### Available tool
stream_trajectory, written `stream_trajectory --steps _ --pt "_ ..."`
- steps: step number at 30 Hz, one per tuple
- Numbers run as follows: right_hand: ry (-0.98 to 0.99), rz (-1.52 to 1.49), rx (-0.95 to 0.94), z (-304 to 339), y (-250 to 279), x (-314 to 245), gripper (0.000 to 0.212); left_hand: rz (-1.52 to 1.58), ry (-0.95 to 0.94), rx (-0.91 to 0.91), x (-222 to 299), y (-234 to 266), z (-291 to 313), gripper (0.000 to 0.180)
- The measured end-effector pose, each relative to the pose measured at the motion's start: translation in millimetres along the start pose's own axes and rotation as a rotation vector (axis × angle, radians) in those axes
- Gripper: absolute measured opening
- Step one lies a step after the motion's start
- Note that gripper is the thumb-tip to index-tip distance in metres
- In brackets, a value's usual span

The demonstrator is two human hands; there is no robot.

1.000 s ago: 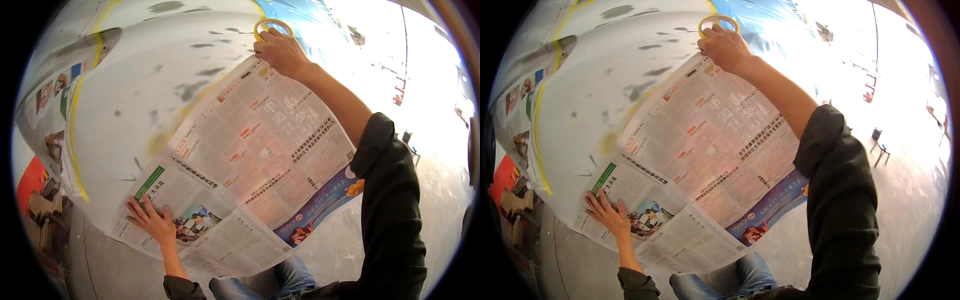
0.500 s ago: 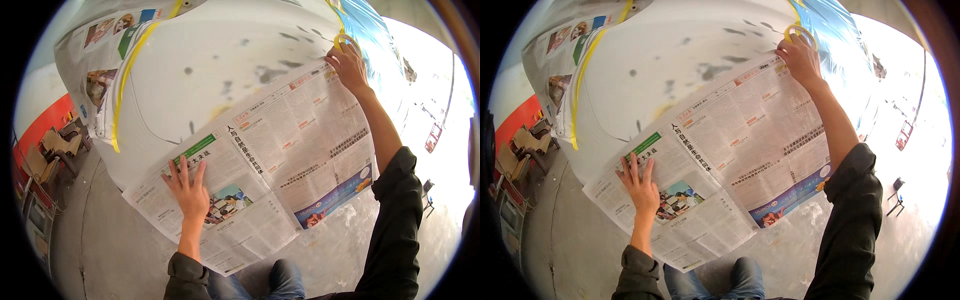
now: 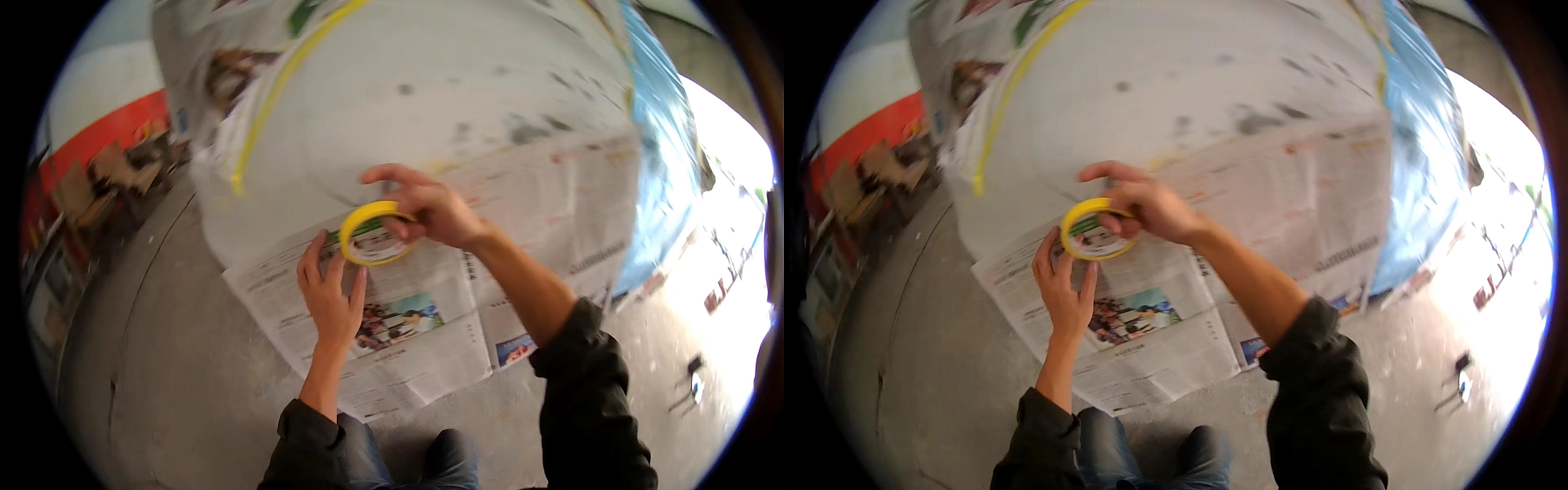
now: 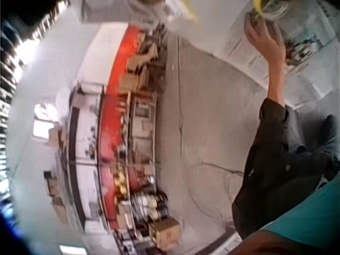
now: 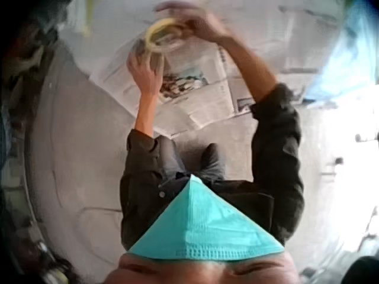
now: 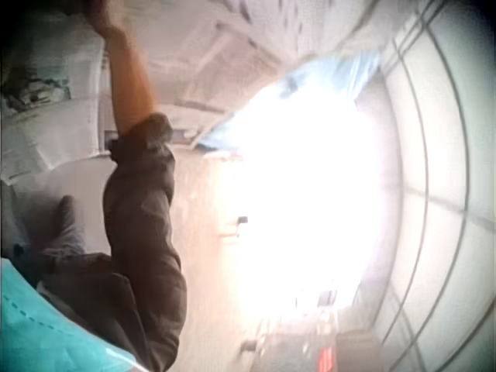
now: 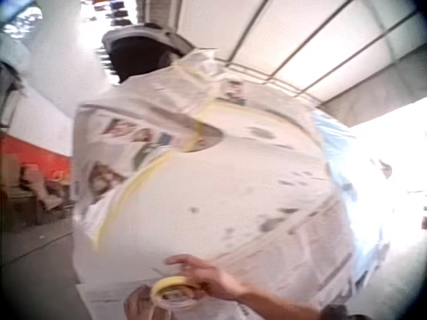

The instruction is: The person covers the rear quarter panel and trunk area of a white car with newspaper sheets, securing them with yellow masking tape. They smooth the paper against the curved surfaces and apply tape along the edges to hold the coverage in place.

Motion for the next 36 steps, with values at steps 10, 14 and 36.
stream_trajectory --steps 10,14,36 --pt "-0.041 0.276 -0.037 6 -28 6 0.054 0.928 0.441 -0.097 4 21 -31 0.041" --pt "-0.082 0.331 -0.136 8 -31 5 0.054 1.113 0.671 -0.239 -11 1 -21 0.050" --pt "0.316 1.001 -0.169 28 -41 13 0.019 0.191 -0.049 0.127 80 81 -12 0.048"
Point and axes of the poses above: each hand's wrist, its own z-axis away from the middle knuckle, its own y-axis out of the back of the hand, x = y × z, the point moved 6 cm from there along -z, towards the middle knuckle, and after that the axes turned 3 degrees about y, right-handed, at the moved point
